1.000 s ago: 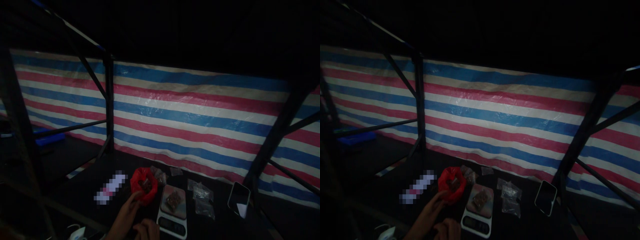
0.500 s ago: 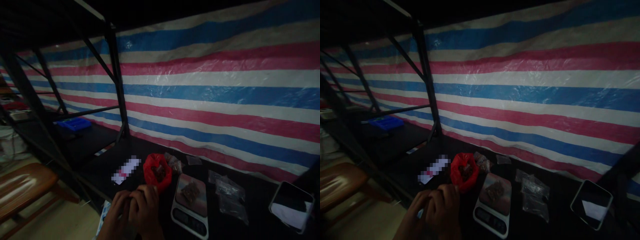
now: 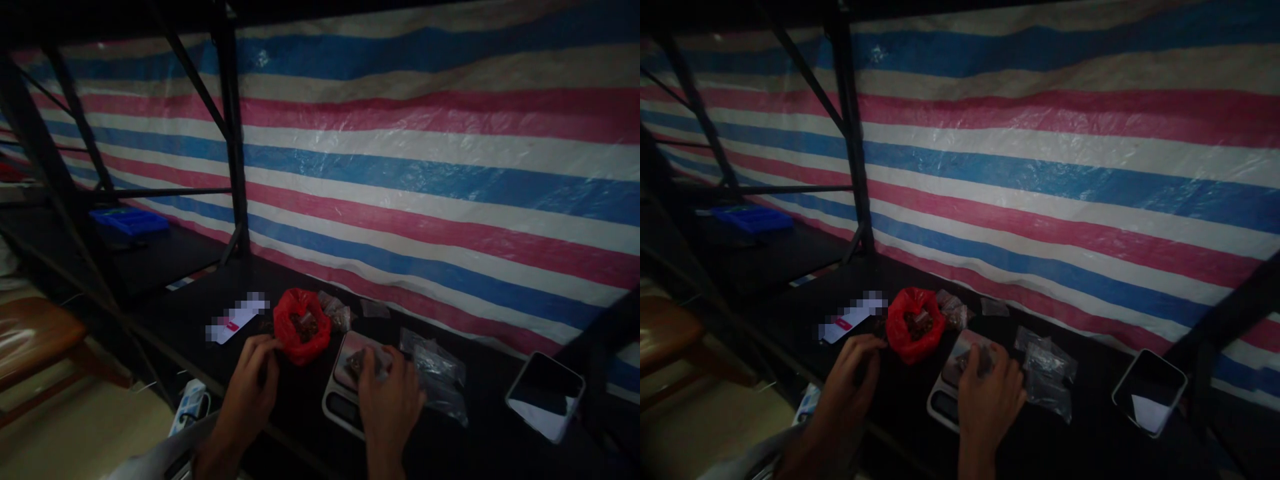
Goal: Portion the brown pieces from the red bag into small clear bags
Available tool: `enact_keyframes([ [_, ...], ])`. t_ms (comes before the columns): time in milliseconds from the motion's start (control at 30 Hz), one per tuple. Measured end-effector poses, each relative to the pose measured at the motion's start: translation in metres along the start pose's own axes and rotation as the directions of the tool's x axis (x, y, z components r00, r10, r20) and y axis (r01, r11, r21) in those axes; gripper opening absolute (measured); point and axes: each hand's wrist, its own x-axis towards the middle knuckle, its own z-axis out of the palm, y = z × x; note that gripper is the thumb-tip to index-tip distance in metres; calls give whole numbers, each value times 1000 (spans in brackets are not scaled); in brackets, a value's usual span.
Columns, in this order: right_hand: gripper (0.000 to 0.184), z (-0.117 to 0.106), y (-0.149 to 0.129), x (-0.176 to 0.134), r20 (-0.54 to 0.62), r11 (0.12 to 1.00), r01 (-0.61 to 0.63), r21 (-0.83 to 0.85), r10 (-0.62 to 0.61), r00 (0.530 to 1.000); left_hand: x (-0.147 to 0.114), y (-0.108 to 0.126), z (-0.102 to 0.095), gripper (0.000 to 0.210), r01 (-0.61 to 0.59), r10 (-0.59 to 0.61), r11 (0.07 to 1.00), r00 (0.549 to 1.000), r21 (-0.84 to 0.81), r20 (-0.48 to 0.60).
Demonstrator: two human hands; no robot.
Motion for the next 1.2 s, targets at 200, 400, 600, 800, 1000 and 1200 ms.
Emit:
enact_keyframes([
  [200,60,11,-16,-21,38,987,27,-161,-21,999,63,-23,39,20,-83,88,994,993,70,-74],
  [400,53,36,-15,-22,28,981,-2,-196,7,1000,80,-58,44,34,-158,168,979,983,133,-69],
  [600,49,45,-5,-30,33,983,5,-181,1,999,73,-62,37,41,-254,260,941,966,224,5],
  [800,54,44,-6,-37,-8,993,-14,-116,14,1000,85,-74,36,48,-1,-18,998,962,68,271],
  [1000,48,36,-16,-27,-107,974,56,218,-33,994,86,-86,24,40,202,-155,971,938,-126,309],
  [1200,37,42,-71,19,423,882,176,438,-375,825,91,-70,20,33,450,-331,802,882,-393,335],
])
